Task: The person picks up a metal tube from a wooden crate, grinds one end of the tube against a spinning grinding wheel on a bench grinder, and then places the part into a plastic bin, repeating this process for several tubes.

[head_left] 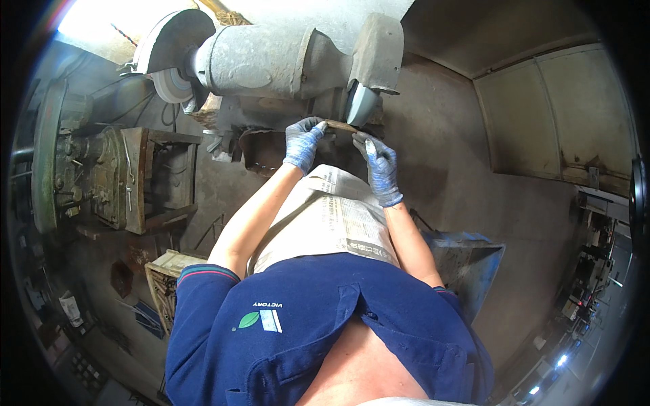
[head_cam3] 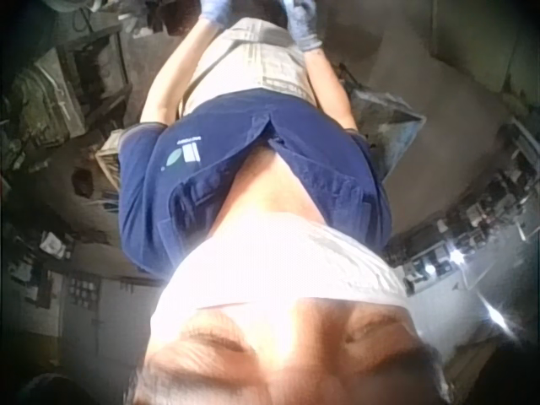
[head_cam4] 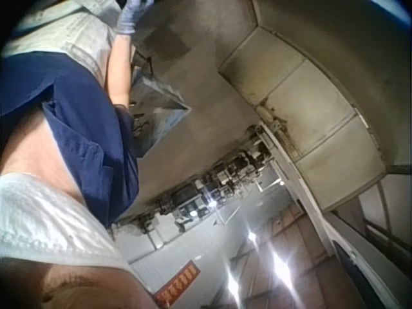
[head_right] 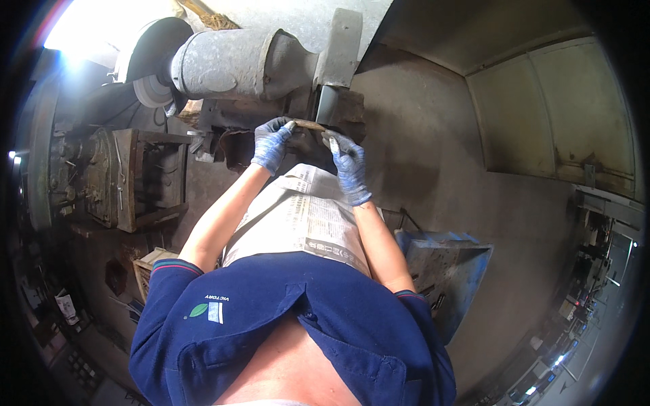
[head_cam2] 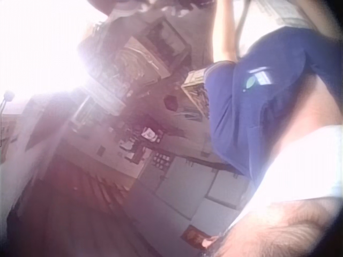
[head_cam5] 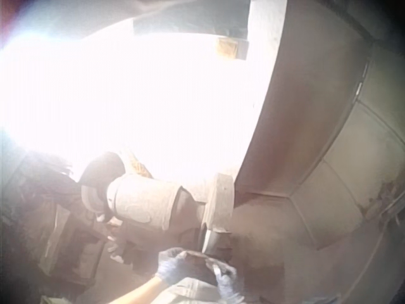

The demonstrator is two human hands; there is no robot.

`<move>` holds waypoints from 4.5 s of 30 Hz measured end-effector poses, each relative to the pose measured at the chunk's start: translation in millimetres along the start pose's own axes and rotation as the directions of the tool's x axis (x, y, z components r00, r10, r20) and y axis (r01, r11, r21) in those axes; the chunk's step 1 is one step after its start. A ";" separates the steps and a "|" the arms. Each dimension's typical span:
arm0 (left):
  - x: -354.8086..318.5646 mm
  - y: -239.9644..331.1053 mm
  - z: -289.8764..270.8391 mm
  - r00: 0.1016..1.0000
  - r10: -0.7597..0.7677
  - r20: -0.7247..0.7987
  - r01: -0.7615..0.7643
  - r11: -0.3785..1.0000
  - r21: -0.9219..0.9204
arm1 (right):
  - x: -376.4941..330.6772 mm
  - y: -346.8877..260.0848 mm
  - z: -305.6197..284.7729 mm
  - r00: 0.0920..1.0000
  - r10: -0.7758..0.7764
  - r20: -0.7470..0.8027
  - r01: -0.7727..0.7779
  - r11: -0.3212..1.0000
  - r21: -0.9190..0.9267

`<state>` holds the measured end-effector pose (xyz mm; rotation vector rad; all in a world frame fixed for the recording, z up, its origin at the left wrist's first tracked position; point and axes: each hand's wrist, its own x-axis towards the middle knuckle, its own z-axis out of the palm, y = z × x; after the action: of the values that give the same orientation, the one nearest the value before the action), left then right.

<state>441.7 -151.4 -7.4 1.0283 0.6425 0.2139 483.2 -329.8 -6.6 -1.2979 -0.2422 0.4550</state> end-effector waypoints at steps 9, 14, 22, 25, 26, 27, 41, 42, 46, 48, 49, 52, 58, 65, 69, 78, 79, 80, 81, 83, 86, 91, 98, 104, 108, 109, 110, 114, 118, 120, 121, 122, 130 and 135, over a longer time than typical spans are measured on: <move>4.6 -20.6 30.0 0.999 0.008 0.049 -0.011 0.998 0.056 | -1.2 -5.0 -32.4 0.992 0.056 -0.111 -0.048 0.996 0.074; 8.6 -15.6 17.5 0.993 -0.119 0.020 0.119 0.993 0.000 | 3.8 2.1 -23.9 0.995 0.072 -0.065 -0.067 0.995 0.070; 18.4 -11.2 -19.9 0.999 0.044 0.017 -0.046 0.989 0.142 | 5.7 12.1 10.3 0.996 0.088 -0.003 -0.085 0.973 0.213; 2.9 -16.5 -33.4 0.992 0.088 0.086 -0.093 0.994 0.055 | -9.9 13.1 13.7 0.996 -0.081 0.020 0.077 0.981 0.180; -5.1 -19.8 -36.5 0.989 0.108 0.105 -0.112 0.993 0.035 | -18.1 10.8 12.2 0.985 -0.172 0.031 0.171 0.985 0.023; -22.0 -10.9 -31.5 0.987 0.099 0.129 -0.105 0.994 0.043 | -30.3 2.2 9.1 0.967 -0.251 0.050 0.256 0.957 -0.139; -105.2 13.8 5.7 0.782 0.274 0.560 -0.327 0.945 -0.005 | -160.6 -102.6 33.4 0.778 -0.600 0.184 0.503 0.422 -0.754; -107.8 14.2 8.5 0.753 0.313 0.578 -0.367 0.930 -0.025 | -165.7 -103.4 33.8 0.783 -0.605 0.146 0.485 0.447 -0.751; -120.6 10.6 18.0 0.669 0.345 0.658 -0.458 0.889 -0.001 | -182.5 -107.3 29.1 0.781 -0.625 0.003 0.421 0.522 -0.742; -119.4 3.5 21.5 0.592 0.364 0.720 -0.529 0.849 0.006 | -194.6 -103.7 17.5 0.798 -0.597 -0.082 0.365 0.587 -0.722; -117.5 10.7 22.3 0.541 0.284 0.792 -0.612 0.779 0.139 | -201.0 -107.1 11.0 0.792 -0.608 -0.061 0.358 0.543 -0.759; -110.2 13.3 8.8 0.702 -0.009 0.712 -0.373 0.847 0.379 | -242.6 -121.3 -19.1 0.824 -0.524 -0.217 0.151 0.571 -0.807; -82.4 -2.5 -73.1 0.921 -0.136 0.365 -0.047 0.891 0.451 | -363.4 -89.5 -127.7 0.571 -0.429 -0.700 -0.407 0.593 -0.695; -80.4 -7.3 -173.1 0.960 0.091 0.264 -0.235 0.774 0.588 | -353.7 -104.5 -162.0 0.573 -0.303 -0.762 -0.701 0.301 -0.647; -87.7 10.1 -232.3 0.988 0.073 0.138 -0.139 0.817 0.559 | -252.4 -141.4 -111.8 0.706 -0.551 -0.445 -0.173 0.475 -0.863; -224.1 93.1 -332.1 0.945 0.299 -0.133 0.001 0.403 0.915 | -163.2 -63.6 -4.5 0.837 -0.512 0.191 0.480 0.523 -0.704; -249.6 82.2 -368.4 0.880 0.405 -0.247 0.073 0.399 0.914 | -160.4 -49.4 -12.1 0.874 -0.443 0.198 0.457 0.613 -0.644; -276.9 70.5 -399.6 0.806 0.495 -0.324 0.129 0.388 0.913 | -157.0 -37.3 -15.4 0.908 -0.372 0.190 0.407 0.685 -0.604; -307.7 70.5 -418.0 0.750 0.521 -0.408 0.205 0.403 0.892 | -155.8 -34.2 -12.1 0.941 -0.282 0.186 0.338 0.748 -0.571; -372.3 61.1 -455.4 0.592 0.488 -0.641 0.259 0.638 0.725 | -155.8 -38.1 -8.0 0.983 -0.100 0.151 0.166 0.834 -0.527; -462.3 12.7 -524.0 0.299 0.478 -0.826 0.412 0.717 0.563 | -144.7 -37.0 -5.7 0.974 -0.016 0.224 0.128 0.859 -0.495; -458.5 5.2 -490.8 0.461 0.379 -0.803 0.672 0.442 0.594 | -123.7 -43.7 10.7 0.955 0.025 0.295 0.135 0.850 -0.509; -444.8 23.1 -506.6 0.370 0.289 -0.883 0.755 0.460 0.467 | -112.4 -47.8 37.4 0.937 0.079 0.341 0.109 0.861 -0.496; -417.0 46.3 -493.4 0.317 0.287 -0.904 0.894 0.228 0.386 | -118.4 -45.6 31.8 0.943 0.131 0.307 0.063 0.833 -0.549; -404.6 23.5 -519.4 0.290 0.241 -0.926 0.937 0.126 0.326 | -121.0 -47.1 28.0 0.953 0.115 0.281 0.078 0.802 -0.592; -402.6 24.4 -516.0 0.289 0.251 -0.924 0.938 0.118 0.326 | -120.2 -46.7 24.6 0.955 0.111 0.273 0.083 0.786 -0.613; -401.0 23.7 -515.2 0.287 0.262 -0.921 0.939 0.111 0.324 | -120.3 -46.8 21.5 0.958 0.109 0.266 0.089 0.769 -0.632; -402.4 20.4 -516.8 0.299 0.293 -0.908 0.926 0.140 0.350 | -124.2 -50.0 14.0 0.965 0.095 0.244 0.079 0.783 -0.617; -417.5 28.4 -499.6 0.236 0.426 -0.873 0.890 0.266 0.370 | -124.7 -47.2 1.1 0.970 0.100 0.220 0.056 0.793 -0.606; -429.2 31.7 -491.0 0.193 0.567 -0.800 0.841 0.324 0.433 | -127.1 -48.4 -0.1 0.970 0.108 0.219 0.049 0.795 -0.605; -434.7 29.9 -493.8 0.186 0.634 -0.750 0.830 0.307 0.465 | -127.9 -50.1 2.3 0.968 0.113 0.223 0.047 0.795 -0.605; -430.8 41.2 -482.9 0.204 0.610 -0.765 0.743 0.413 0.527 | -129.9 -52.0 5.5 0.970 0.111 0.217 0.044 0.795 -0.604; -302.9 105.3 -238.0 0.624 0.748 -0.228 -0.365 0.537 0.761 | -112.6 -74.1 115.4 0.697 -0.084 0.712 0.480 0.792 -0.377; -221.0 98.2 -129.4 0.434 0.802 0.410 -0.773 0.098 0.627 | -111.1 -74.8 135.2 0.746 -0.288 0.601 0.531 0.802 -0.274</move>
<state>201.5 -107.2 117.5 2.2049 0.0586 1.0196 341.7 -277.6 109.4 -1.4670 -1.1530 0.3696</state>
